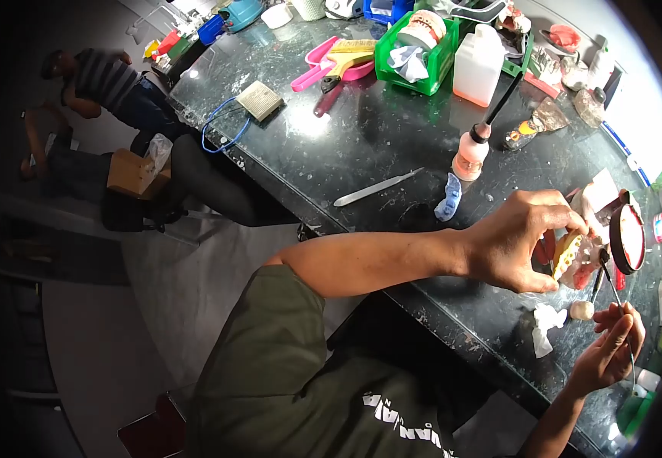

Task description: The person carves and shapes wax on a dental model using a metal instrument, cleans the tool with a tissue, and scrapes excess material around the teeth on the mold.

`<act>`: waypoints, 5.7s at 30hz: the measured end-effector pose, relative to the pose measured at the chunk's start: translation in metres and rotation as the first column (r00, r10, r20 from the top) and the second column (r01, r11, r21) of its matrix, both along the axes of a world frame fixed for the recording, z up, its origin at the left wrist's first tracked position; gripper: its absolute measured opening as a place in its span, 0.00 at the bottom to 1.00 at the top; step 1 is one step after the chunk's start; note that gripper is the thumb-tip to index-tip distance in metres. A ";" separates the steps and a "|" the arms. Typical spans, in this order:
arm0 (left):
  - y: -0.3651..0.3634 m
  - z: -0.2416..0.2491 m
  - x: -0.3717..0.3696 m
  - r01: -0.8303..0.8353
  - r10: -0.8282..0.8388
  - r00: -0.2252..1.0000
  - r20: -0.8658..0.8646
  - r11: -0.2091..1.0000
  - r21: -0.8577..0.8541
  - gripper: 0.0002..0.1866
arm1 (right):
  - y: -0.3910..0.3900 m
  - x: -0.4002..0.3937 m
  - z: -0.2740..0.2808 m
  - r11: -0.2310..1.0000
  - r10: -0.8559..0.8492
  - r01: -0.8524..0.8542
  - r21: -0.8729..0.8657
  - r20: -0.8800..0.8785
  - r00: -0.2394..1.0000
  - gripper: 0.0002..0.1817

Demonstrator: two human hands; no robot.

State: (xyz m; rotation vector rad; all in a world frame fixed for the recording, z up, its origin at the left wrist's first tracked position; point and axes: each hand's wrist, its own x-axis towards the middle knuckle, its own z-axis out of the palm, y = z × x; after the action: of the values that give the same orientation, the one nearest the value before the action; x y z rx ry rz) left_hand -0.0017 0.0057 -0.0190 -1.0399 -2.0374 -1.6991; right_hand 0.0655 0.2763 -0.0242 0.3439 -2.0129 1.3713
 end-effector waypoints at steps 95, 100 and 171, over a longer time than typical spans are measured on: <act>-0.003 0.010 0.002 0.160 -0.139 0.981 0.133 0.974 -0.161 0.37 | -0.023 -0.003 0.024 0.906 0.417 -0.422 0.030 0.114 0.902 0.05; -0.003 0.010 0.002 0.159 -0.141 0.983 0.115 0.974 -0.164 0.37 | -0.023 -0.004 0.025 0.898 0.429 -0.436 0.050 0.115 0.896 0.04; -0.002 0.016 0.007 0.208 -0.297 0.765 0.571 0.954 0.218 0.42 | -0.027 0.005 0.020 0.918 0.346 -0.344 -0.200 -0.026 0.938 0.06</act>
State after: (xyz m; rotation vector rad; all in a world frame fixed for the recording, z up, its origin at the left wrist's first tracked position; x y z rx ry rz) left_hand 0.0051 0.0041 -0.0029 -0.8212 -2.1364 -2.5454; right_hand 0.0702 0.2489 -0.0046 0.6242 -1.8581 1.7801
